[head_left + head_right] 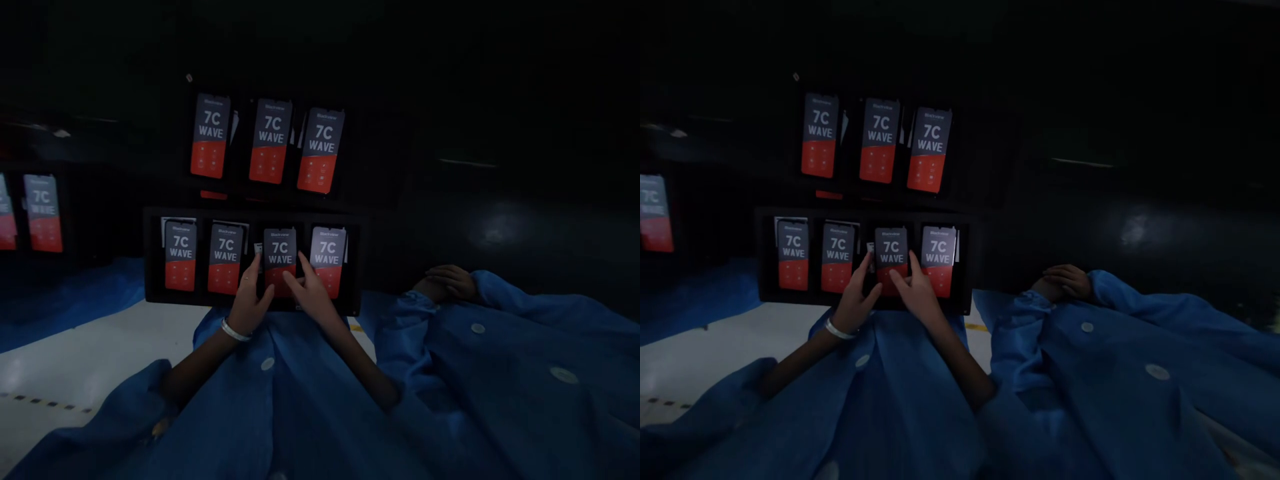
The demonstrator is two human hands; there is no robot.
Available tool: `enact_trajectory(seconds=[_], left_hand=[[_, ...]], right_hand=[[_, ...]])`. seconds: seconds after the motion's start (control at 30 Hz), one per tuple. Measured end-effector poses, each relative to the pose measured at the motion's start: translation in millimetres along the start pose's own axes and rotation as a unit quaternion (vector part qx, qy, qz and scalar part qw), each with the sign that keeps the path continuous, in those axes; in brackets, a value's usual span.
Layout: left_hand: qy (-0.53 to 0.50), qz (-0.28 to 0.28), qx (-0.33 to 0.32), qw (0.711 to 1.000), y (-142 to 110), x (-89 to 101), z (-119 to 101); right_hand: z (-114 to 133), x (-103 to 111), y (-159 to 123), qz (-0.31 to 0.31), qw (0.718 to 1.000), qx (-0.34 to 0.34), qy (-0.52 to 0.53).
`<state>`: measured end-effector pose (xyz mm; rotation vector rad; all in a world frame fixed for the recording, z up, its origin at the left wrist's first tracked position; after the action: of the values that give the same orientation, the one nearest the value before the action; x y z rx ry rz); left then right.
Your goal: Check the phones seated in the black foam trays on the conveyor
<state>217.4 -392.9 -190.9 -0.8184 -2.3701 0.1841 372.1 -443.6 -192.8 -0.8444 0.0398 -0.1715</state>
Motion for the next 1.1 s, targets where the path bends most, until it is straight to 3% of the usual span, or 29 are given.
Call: enact_trajectory(seconds=[0.1,0.3,0.4,0.5,0.63,0.67,0.87,1.1], left_hand=[[-0.003,0.007,0.002,1.0,6.0,0.5,-2.1],[-0.026,0.009,0.004,1.0,10.1,-0.9,0.7],[-0.052,0.015,-0.015,0.998,8.5,5.4,1.4],[-0.052,-0.013,-0.047,0.997,5.0,28.5,7.7],[0.039,-0.12,-0.057,0.99,0.9,70.7,31.4],[0.049,-0.132,-0.045,0.989,1.1,78.2,38.5],[0.031,-0.066,0.019,0.997,10.6,86.3,59.3],[0.027,-0.042,0.013,0.999,9.7,90.9,62.0]], right_hand=[[2.5,-1.0,2.3,-0.022,0.999,-0.019,0.025],[4.0,-6.0,-2.4,-0.001,0.987,-0.037,0.156],[5.6,-14.7,-10.7,-0.038,0.993,-0.001,0.111],[9.9,-31.8,-20.0,-0.074,0.995,0.052,0.03],[21.0,-68.8,-14.6,0.088,0.995,0.044,-0.01],[24.4,-78.0,-9.4,0.105,0.994,0.035,0.006],[34.8,-115.5,20.7,0.07,0.99,-0.009,0.119],[32.2,-127.1,14.4,0.044,0.969,-0.04,0.241]])
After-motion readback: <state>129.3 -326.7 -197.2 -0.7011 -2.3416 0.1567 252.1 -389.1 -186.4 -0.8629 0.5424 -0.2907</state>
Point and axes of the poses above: each hand's wrist, its own y-axis towards the middle knuckle, its own x-axis out of the back of the hand, z = x × y, the point moved 1 cm from there along y, towards the middle knuckle, and after that the axes turned 3 degrees about -x, right-handed, at the moved point
